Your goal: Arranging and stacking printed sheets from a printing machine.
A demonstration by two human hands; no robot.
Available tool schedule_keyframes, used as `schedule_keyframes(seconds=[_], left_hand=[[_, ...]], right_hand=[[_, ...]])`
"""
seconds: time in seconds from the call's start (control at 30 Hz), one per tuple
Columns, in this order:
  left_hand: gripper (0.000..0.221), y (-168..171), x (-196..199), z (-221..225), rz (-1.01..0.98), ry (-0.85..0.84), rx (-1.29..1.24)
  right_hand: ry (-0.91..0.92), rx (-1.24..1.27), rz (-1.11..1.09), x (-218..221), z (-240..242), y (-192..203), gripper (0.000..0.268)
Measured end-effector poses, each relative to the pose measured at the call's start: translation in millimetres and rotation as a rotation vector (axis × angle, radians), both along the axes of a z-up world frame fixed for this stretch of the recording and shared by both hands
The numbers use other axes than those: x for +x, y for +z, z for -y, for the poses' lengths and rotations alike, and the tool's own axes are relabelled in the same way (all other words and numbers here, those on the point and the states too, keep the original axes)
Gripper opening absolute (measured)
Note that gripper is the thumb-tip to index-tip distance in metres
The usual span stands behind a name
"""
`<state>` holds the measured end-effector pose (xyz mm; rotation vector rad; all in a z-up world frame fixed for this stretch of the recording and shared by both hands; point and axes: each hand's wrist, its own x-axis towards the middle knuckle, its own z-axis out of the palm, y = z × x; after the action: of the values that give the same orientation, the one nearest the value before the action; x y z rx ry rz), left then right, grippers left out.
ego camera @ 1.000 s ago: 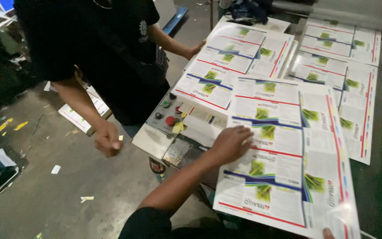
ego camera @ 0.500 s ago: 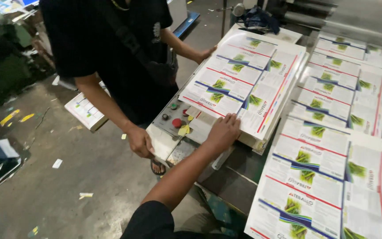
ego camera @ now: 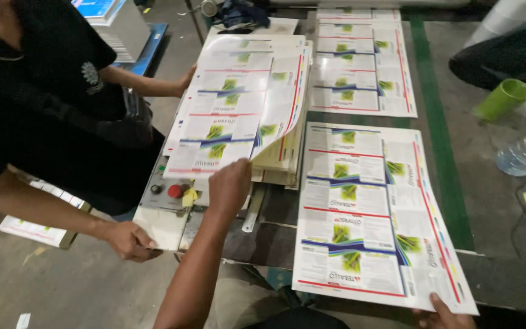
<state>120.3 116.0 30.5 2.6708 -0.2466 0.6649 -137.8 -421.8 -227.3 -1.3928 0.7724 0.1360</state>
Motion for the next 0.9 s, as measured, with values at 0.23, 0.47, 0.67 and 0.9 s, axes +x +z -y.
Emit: schedule_keyframes(seconds=[0.23,0.47,0.67,0.9], left_hand=[[0.012,-16,-63,16,-0.002,-0.049,-0.203],[0.010,13,-88,22,-0.051,-0.032,-0.243],[0.010,7,-99,36,0.167,-0.255,-0.260],[0.020,-41,-124,108,0.060,-0.662,-0.191]], right_hand=[[-0.093,-0.011,0.243,81,-56,57,0.048],[-0.120,0.004,0.204,143,-64,82,0.038],[-0.179,-0.004,0.164,102,-106,117,0.057],[0.144,0.147,0.063,77,-173,94,0.047]])
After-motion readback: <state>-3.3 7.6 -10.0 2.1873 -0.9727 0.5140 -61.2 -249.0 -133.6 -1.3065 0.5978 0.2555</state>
